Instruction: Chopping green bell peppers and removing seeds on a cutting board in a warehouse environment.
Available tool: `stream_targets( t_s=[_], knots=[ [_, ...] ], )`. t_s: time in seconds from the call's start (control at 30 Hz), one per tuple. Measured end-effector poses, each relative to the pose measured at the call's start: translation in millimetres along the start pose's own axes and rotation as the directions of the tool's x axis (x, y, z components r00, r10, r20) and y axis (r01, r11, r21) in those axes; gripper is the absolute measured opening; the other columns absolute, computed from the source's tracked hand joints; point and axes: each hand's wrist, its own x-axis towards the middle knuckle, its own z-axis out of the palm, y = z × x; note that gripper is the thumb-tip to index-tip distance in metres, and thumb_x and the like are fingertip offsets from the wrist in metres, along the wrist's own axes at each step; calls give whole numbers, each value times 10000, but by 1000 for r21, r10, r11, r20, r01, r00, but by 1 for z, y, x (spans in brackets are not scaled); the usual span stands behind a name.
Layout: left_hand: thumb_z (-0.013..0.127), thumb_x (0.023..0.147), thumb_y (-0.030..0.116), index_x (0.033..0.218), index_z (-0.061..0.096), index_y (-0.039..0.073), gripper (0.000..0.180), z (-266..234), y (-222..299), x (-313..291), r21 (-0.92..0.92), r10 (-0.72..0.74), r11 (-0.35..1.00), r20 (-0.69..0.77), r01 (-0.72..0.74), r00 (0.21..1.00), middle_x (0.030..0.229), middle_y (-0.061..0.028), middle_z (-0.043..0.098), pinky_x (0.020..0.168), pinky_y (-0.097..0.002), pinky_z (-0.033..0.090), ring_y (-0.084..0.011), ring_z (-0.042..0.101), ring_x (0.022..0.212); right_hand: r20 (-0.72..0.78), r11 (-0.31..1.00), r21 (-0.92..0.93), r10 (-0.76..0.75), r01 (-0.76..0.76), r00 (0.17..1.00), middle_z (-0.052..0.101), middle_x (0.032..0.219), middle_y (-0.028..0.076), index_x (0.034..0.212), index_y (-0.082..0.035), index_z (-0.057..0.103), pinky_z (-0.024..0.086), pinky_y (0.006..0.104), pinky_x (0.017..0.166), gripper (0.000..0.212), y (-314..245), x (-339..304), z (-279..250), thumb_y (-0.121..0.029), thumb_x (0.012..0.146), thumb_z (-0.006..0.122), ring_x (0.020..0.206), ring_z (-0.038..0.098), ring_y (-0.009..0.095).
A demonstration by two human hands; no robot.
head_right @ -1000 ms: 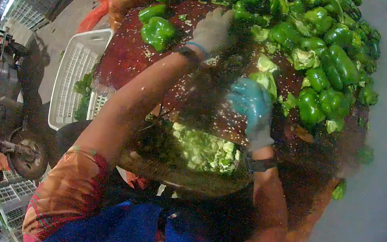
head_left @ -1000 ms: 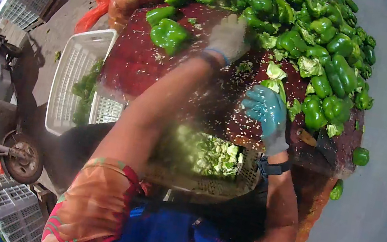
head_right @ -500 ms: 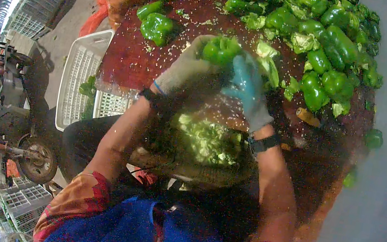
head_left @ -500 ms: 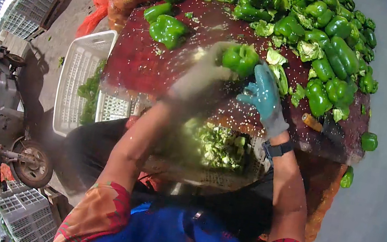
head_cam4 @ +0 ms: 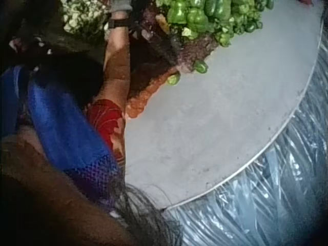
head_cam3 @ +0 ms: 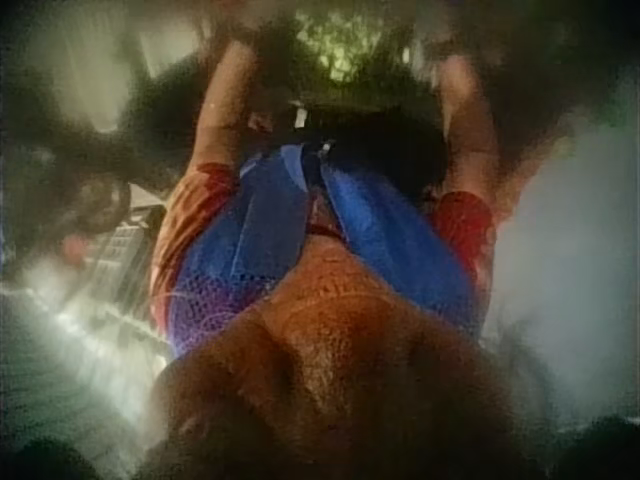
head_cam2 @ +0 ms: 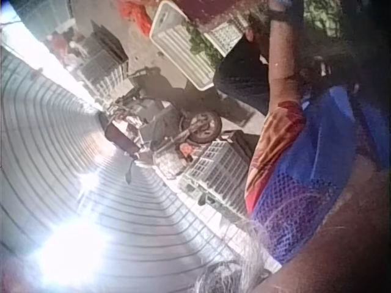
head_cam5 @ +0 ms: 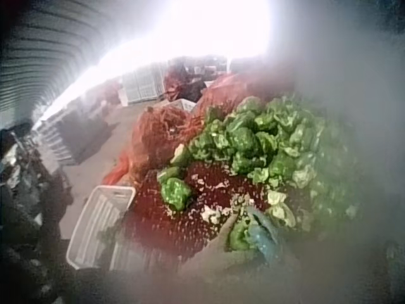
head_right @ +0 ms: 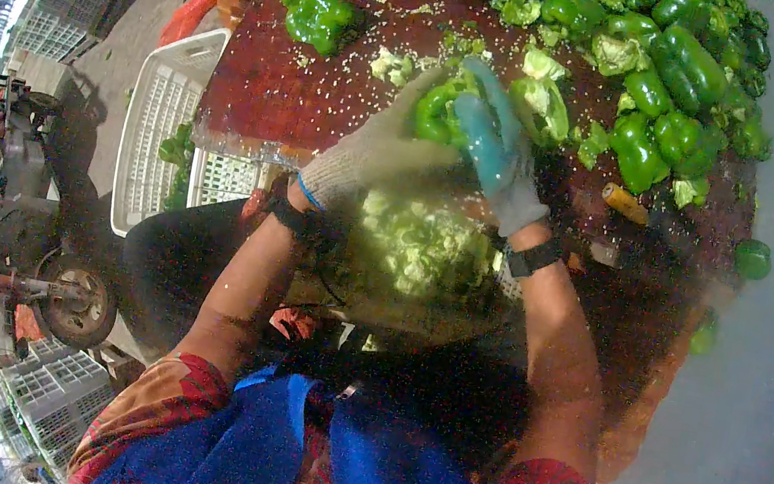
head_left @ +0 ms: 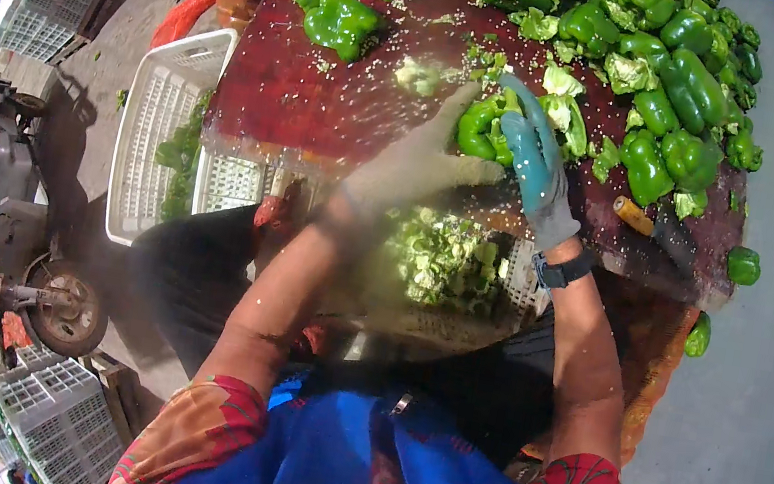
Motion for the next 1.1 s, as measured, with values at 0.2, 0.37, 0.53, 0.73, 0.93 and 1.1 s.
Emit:
stream_targets(
  t_s=[0.2, 0.37, 0.53, 0.73, 0.93, 1.1],
  knots=[
    [651, 820, 160, 1462, 345, 20, 724, 5, 4, -5, -282, -111, 956, -95, 80, 989, 1255, -153, 566, 957, -323, 450, -205, 561, 1093, 70, 949, -230, -203, 214, 977, 493, 1415, 169, 1414, -36, 433, 373, 362, 1076, 541, -13, -3, 3, -324, 966, 530, 1308, 471, 277],
    [545, 848, 86, 1378, 443, 45, 541, 21, -16, -3, -367, -31, 930, -186, -40, 982, 1182, -85, 594, 864, -285, 488, -133, 571, 983, -31, 943, -286, -187, 171, 982, 475, 1415, 203, 1421, -20, 396, 367, 380, 1078, 570, -2, -9, 17, -339, 970, 535, 1304, 469, 316],
    [574, 835, 153, 1288, 472, 14, 485, 53, -39, 7, -259, -12, 959, -454, -119, 891, 1080, -121, 591, 870, -311, 466, -184, 557, 972, -209, 989, -115, 71, -97, 975, 487, 1376, 234, 1409, 16, 389, 361, 377, 1067, 600, 31, -15, 26, -388, 981, 506, 1269, 480, 316],
    [607, 806, 190, 1263, 511, -1, 505, 55, -51, 17, -299, -64, 948, -524, -113, 849, 1076, -136, 620, 834, -314, 481, -199, 578, 953, -221, 955, -292, -116, 48, 968, 590, 1207, 238, 1336, 38, 456, 447, 386, 942, 557, 50, -12, 26, -381, 975, 519, 1099, 584, 334],
    [618, 797, 181, 1211, 572, 8, 451, 47, -65, 28, -277, -68, 957, -503, -86, 861, 1016, -128, 647, 819, -299, 483, -177, 593, 904, -257, 911, -411, -80, -33, 963, 628, 1106, 280, 1265, 12, 534, 468, 424, 902, 521, 63, -3, 21, -421, 977, 504, 1026, 598, 426],
    [622, 805, 167, 1279, 535, 6, 509, 34, -83, 30, -346, -32, 931, -390, -114, 920, 1031, -141, 664, 801, -313, 503, -188, 619, 905, -223, 935, -341, 20, -97, 975, 635, 1185, 178, 1332, -35, 494, 467, 355, 931, 477, 45, -4, 22, -365, 987, 508, 1066, 619, 313]
  ],
)
